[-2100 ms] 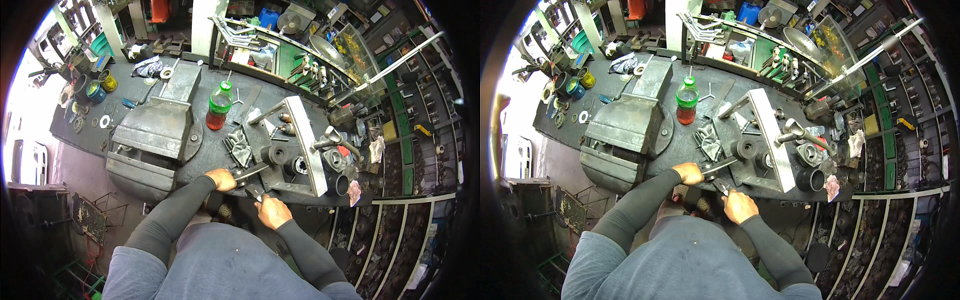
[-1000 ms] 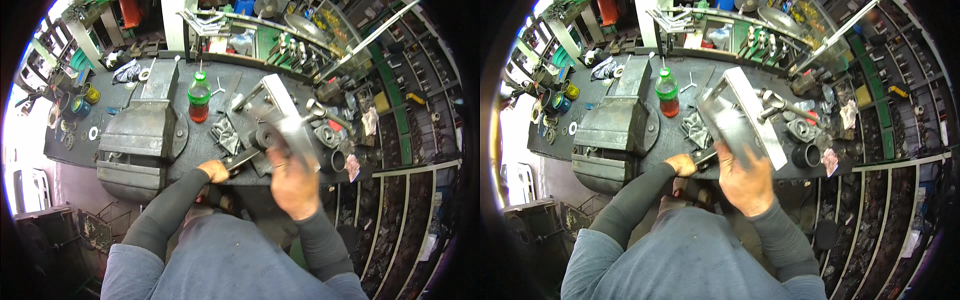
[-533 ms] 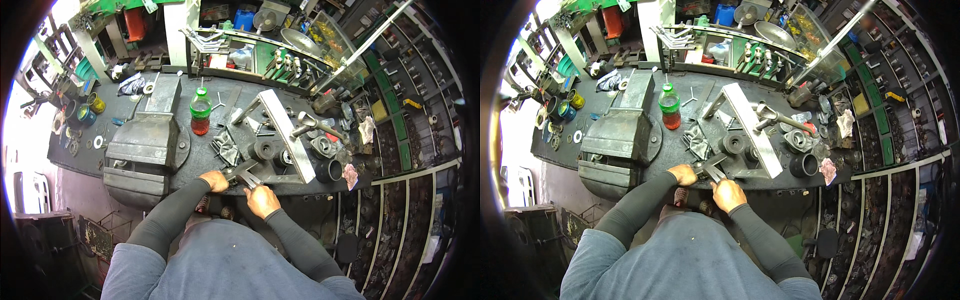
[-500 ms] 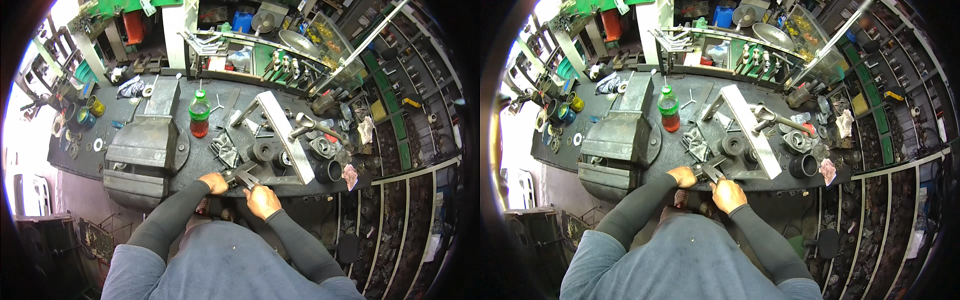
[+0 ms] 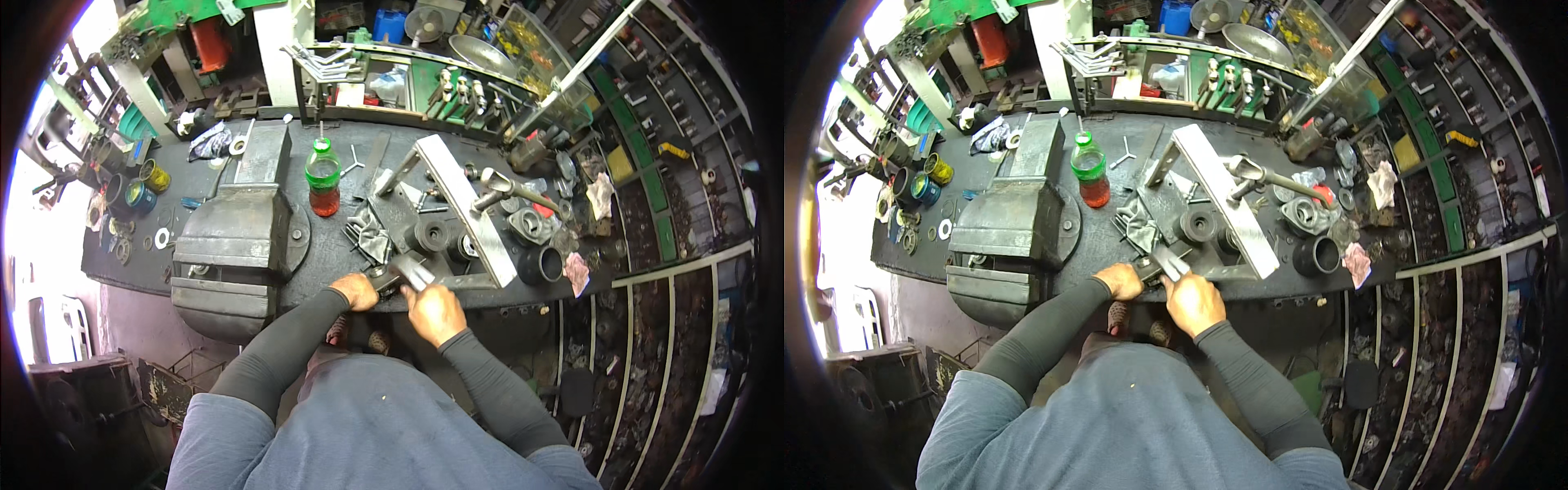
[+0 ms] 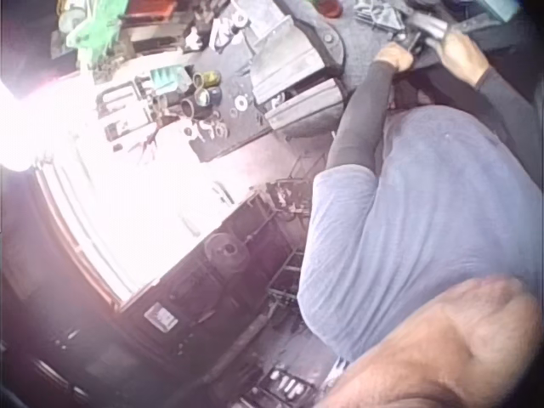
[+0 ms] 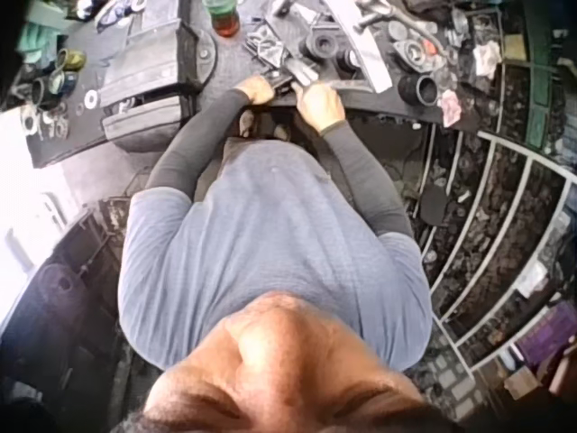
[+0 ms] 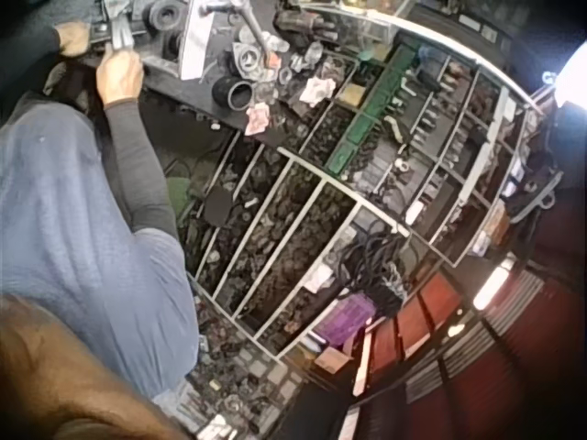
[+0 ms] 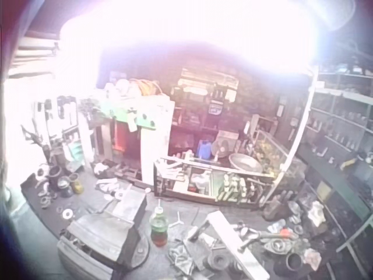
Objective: The person assembles small mechanical parts on a cluttered workbench. They use a hammer to tap components together, apply liquid from a bottle, and handle bearings, gears, and metal rings. The person repeatedly picks up, aligns, and secures parts, occasionally wiping them with a cloth.
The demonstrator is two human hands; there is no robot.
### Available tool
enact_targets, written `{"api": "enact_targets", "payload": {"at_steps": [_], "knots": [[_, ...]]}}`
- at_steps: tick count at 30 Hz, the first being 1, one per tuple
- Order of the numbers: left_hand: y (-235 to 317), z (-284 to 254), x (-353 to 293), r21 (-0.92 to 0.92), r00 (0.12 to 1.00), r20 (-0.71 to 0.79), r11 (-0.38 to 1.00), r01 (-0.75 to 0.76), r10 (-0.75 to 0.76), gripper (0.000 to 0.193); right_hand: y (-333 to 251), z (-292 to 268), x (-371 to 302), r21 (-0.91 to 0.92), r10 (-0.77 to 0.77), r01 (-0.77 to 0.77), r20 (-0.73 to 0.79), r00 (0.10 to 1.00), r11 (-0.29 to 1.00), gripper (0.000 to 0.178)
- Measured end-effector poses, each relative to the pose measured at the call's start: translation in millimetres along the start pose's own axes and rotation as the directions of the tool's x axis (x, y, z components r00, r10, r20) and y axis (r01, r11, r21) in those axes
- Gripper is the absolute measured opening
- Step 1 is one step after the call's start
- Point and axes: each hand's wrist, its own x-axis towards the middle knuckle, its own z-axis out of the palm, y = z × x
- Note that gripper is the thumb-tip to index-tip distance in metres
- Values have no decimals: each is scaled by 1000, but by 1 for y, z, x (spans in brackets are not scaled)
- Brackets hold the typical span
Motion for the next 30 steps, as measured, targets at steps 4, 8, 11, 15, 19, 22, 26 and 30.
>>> {"api": "enact_targets", "payload": {"at_steps": [4,8,11,15,19,22,26,30], "knots": [[-10,6,4,4,1000,-18,1000,5,-5,51,-54,-76,0,219,-352,479,-440,826,850,28],[-9,6,1,-43,997,-10,997,71,-72,53,-25,-19,-14,278,-186,220,-140,972,935,27],[-7,15,12,71,999,-49,997,-21,24,55,15,17,-8,40,-29,25,126,992,999,36],[7,-4,-9,-39,995,-55,996,82,-84,60,-21,-37,-1,98,-52,56,-50,997,994,30],[-5,0,-4,-99,992,-43,988,117,-122,54,-45,-62,-8,189,-391,522,-470,792,832,14],[-6,6,2,-60,997,-26,996,73,-75,54,-9,-2,-12,5,54,-55,159,986,998,37],[-3,1,-9,-104,987,-119,990,97,-110,54,22,44,-23,37,-12,12,11,1000,999,50],[2,-5,-18,-68,983,-99,986,149,-156,56,34,53,-18,48,3,-4,9,1000,999,45]]}}
